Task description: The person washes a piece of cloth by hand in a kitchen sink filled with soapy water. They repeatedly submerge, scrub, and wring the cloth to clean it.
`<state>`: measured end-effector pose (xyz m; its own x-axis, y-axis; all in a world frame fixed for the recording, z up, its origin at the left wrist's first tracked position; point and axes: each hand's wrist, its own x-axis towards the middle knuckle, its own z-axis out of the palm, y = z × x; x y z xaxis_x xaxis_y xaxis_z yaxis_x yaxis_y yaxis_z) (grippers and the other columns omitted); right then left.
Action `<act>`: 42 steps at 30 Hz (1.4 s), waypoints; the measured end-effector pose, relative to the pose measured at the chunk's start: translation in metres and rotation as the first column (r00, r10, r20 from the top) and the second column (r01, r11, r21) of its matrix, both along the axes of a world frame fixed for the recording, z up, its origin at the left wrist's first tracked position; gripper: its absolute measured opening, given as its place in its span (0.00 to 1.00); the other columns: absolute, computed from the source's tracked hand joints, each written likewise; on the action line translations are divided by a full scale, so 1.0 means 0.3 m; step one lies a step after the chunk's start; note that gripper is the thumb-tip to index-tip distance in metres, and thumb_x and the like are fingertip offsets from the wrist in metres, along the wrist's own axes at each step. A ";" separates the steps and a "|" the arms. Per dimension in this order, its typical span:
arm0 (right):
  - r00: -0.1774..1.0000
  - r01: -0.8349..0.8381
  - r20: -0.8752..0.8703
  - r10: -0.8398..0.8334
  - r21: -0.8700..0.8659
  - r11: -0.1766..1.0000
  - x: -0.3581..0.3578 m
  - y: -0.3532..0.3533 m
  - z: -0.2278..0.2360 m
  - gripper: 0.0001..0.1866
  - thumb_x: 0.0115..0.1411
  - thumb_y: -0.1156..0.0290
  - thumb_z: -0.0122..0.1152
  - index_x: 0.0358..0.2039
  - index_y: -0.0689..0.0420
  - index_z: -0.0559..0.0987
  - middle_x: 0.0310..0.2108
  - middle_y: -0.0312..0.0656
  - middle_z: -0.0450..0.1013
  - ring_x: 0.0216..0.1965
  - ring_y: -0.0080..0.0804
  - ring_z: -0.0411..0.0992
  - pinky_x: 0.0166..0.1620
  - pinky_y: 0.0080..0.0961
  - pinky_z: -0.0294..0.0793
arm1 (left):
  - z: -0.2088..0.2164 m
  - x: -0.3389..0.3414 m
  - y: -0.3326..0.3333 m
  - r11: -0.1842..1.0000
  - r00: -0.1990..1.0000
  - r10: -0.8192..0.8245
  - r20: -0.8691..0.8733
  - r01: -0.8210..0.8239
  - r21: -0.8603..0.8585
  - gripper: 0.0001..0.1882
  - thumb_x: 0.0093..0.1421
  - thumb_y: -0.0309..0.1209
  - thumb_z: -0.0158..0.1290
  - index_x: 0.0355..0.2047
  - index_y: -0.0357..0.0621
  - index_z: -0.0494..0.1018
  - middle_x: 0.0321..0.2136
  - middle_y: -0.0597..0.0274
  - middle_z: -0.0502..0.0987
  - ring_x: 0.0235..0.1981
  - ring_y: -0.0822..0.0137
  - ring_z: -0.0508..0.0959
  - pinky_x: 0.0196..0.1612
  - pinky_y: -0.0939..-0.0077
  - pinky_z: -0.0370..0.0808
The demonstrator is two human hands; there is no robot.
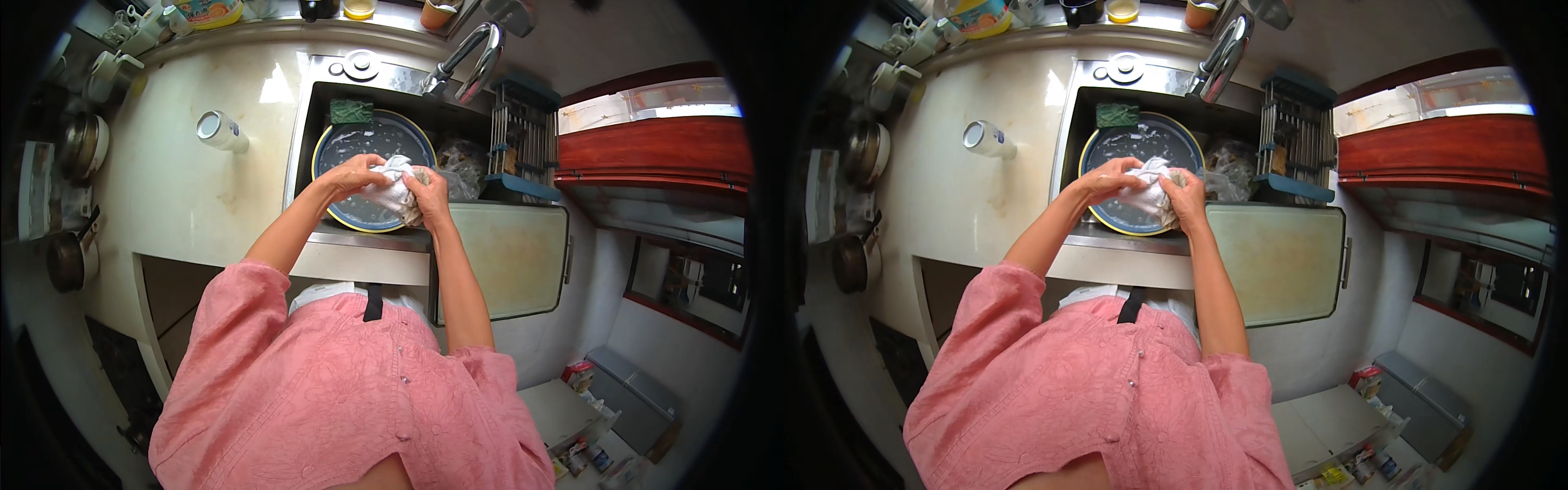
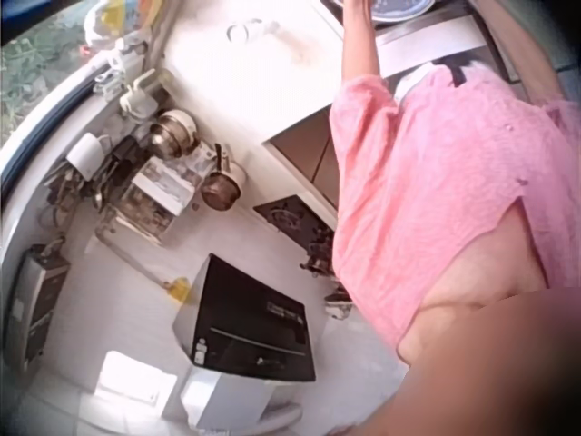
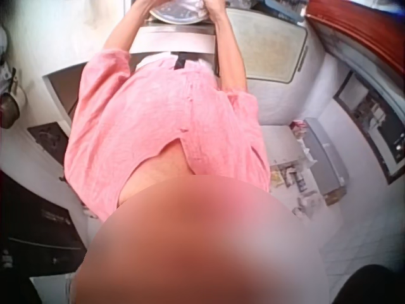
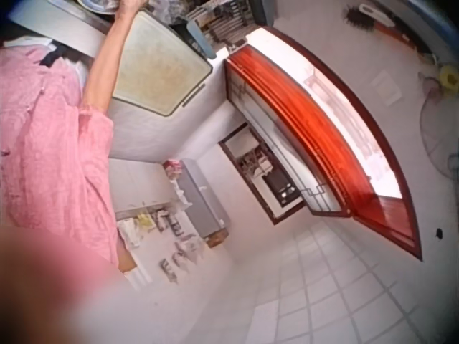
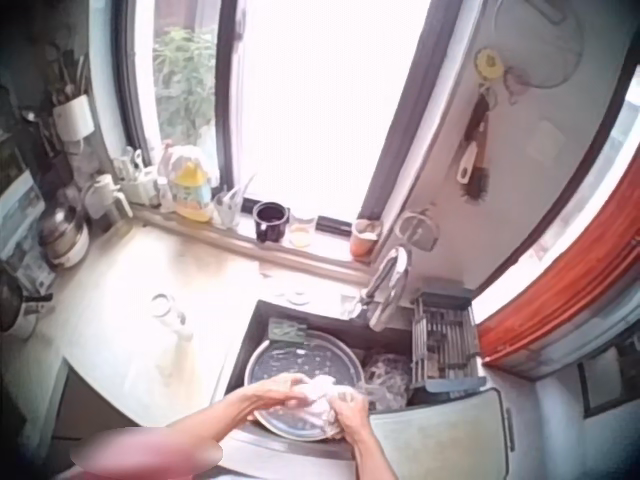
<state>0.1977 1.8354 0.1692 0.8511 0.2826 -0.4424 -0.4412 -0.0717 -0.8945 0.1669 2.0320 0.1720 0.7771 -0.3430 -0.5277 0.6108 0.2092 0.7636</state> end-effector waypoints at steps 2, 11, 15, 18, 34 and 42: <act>0.994 0.101 0.023 -0.102 0.051 0.994 0.007 -0.015 -0.004 0.12 0.52 0.72 0.65 0.37 0.62 0.77 0.31 0.36 0.74 0.30 0.20 0.71 0.34 0.19 0.71 | -0.011 -0.019 0.018 0.994 0.999 -0.042 0.027 0.039 0.098 0.17 0.48 0.30 0.59 0.39 0.43 0.70 0.19 0.72 0.68 0.20 0.79 0.65 0.24 0.82 0.62; 0.976 0.218 -0.075 -0.205 0.264 0.940 0.039 -0.108 0.018 0.11 0.58 0.70 0.58 0.41 0.59 0.73 0.36 0.40 0.75 0.36 0.26 0.75 0.38 0.23 0.76 | -0.059 -0.083 0.094 0.994 0.999 -0.005 0.051 0.000 0.111 0.09 0.48 0.30 0.56 0.31 0.45 0.75 0.36 0.64 0.75 0.39 0.74 0.72 0.37 0.79 0.68; 0.970 0.231 -0.162 -0.184 0.363 0.902 0.006 -0.049 0.063 0.12 0.57 0.70 0.61 0.39 0.61 0.73 0.34 0.38 0.74 0.33 0.23 0.73 0.37 0.21 0.74 | -0.069 -0.070 -0.004 0.985 0.988 0.143 0.055 -0.147 0.085 0.13 0.52 0.32 0.53 0.39 0.48 0.75 0.44 0.64 0.73 0.49 0.71 0.68 0.45 0.70 0.68; 0.984 0.169 -0.108 -0.141 0.323 0.931 -0.010 -0.011 0.084 0.13 0.56 0.70 0.62 0.39 0.61 0.74 0.34 0.37 0.74 0.32 0.21 0.72 0.37 0.20 0.73 | -0.114 -0.036 -0.051 0.980 0.979 0.193 0.066 -0.190 -0.054 0.12 0.53 0.30 0.50 0.39 0.45 0.74 0.38 0.65 0.74 0.42 0.72 0.72 0.46 0.73 0.68; 0.940 0.233 0.267 -0.210 -0.056 0.971 -0.020 0.003 0.028 0.13 0.51 0.70 0.66 0.34 0.62 0.76 0.29 0.35 0.73 0.30 0.20 0.68 0.34 0.18 0.69 | -0.017 -0.089 -0.066 0.708 0.928 0.243 -0.281 -0.368 -0.603 0.15 0.57 0.30 0.51 0.45 0.40 0.69 0.39 0.60 0.76 0.41 0.67 0.76 0.46 0.68 0.73; 0.905 0.327 0.288 -0.312 -0.001 0.945 -0.011 -0.039 -0.020 0.13 0.53 0.68 0.64 0.33 0.65 0.76 0.45 0.43 0.71 0.40 0.26 0.68 0.44 0.23 0.68 | -0.138 -0.042 -0.019 0.729 0.827 0.538 -0.162 -0.553 -0.403 0.11 0.60 0.37 0.51 0.37 0.43 0.72 0.34 0.63 0.77 0.36 0.69 0.77 0.41 0.73 0.74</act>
